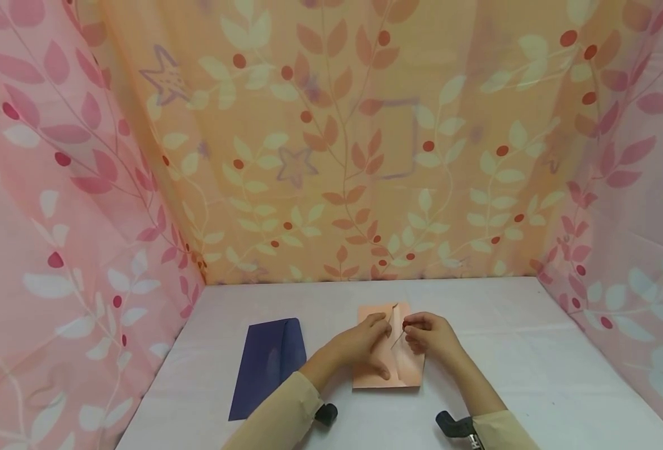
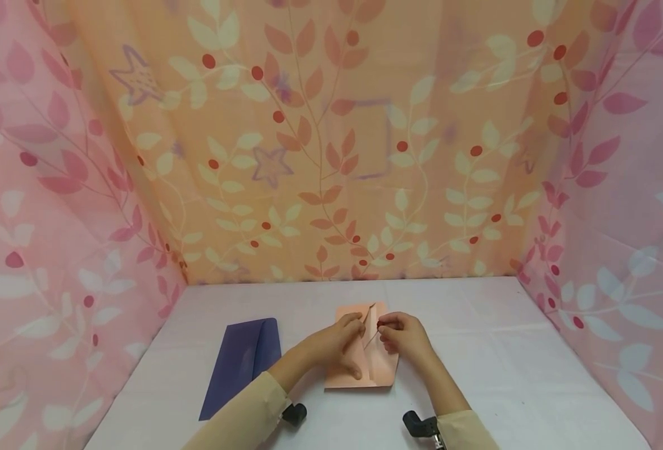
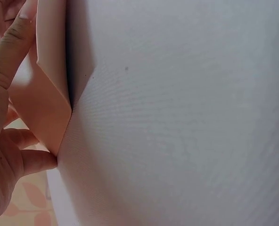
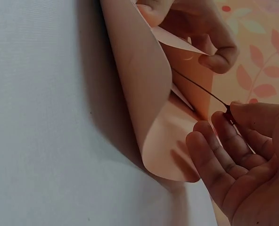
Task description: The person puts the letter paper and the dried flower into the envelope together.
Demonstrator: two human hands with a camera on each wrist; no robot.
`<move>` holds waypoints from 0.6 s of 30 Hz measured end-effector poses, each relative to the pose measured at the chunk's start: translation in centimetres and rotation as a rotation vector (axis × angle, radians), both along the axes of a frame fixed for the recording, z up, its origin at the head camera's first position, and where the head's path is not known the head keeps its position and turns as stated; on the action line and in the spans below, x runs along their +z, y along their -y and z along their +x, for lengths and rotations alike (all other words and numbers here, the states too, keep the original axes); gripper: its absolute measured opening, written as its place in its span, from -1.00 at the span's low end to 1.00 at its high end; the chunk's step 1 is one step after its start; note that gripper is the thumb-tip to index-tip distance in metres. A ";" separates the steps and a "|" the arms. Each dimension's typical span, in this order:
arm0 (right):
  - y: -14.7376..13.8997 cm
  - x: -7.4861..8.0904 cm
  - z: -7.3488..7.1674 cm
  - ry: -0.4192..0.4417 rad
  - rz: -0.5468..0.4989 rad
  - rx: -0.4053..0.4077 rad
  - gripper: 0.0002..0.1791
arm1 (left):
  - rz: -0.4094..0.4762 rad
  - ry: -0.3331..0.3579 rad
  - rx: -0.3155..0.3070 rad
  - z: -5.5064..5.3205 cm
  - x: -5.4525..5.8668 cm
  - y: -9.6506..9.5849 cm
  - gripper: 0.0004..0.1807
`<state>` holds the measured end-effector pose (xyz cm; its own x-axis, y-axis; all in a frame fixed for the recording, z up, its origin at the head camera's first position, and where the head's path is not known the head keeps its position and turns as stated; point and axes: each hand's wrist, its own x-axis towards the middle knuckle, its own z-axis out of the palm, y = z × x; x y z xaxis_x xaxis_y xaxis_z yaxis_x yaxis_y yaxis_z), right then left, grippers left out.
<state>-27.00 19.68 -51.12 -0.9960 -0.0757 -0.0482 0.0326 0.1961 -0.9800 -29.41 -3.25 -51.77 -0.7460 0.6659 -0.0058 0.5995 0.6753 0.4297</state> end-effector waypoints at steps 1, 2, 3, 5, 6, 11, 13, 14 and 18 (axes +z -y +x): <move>0.1 -0.1 -0.1 0.001 0.000 0.001 -0.67 | -0.003 -0.003 0.000 0.0 0.0 0.0 -0.09; 0.3 -0.1 -0.1 0.000 0.000 0.003 -0.68 | -0.008 -0.011 -0.002 0.0 0.0 0.1 -0.07; 0.4 -0.1 -0.2 -0.001 0.002 0.006 -0.68 | -0.009 -0.017 -0.004 0.0 0.0 0.1 -0.05; 0.6 -0.1 -0.3 -0.013 0.009 0.021 -0.68 | -0.010 -0.028 -0.008 0.0 0.1 0.1 -0.02; 0.7 -0.2 -0.4 -0.017 0.010 0.026 -0.69 | -0.010 -0.034 -0.011 -0.1 0.1 0.1 -0.03; 1.2 -0.5 -0.7 -0.026 0.027 0.049 -0.70 | 0.001 -0.044 -0.022 -0.1 0.1 0.2 -0.09; 1.4 -0.7 -0.8 -0.024 0.031 0.054 -0.71 | 0.003 -0.048 -0.026 -0.1 0.0 0.2 -0.11; 1.5 -0.8 -0.9 -0.026 0.032 0.057 -0.72 | 0.003 -0.049 -0.028 -0.1 0.0 0.2 -0.11; 1.9 -1.0 -0.9 -0.041 0.020 0.085 -0.73 | -0.007 -0.053 -0.028 0.0 0.1 0.2 -0.06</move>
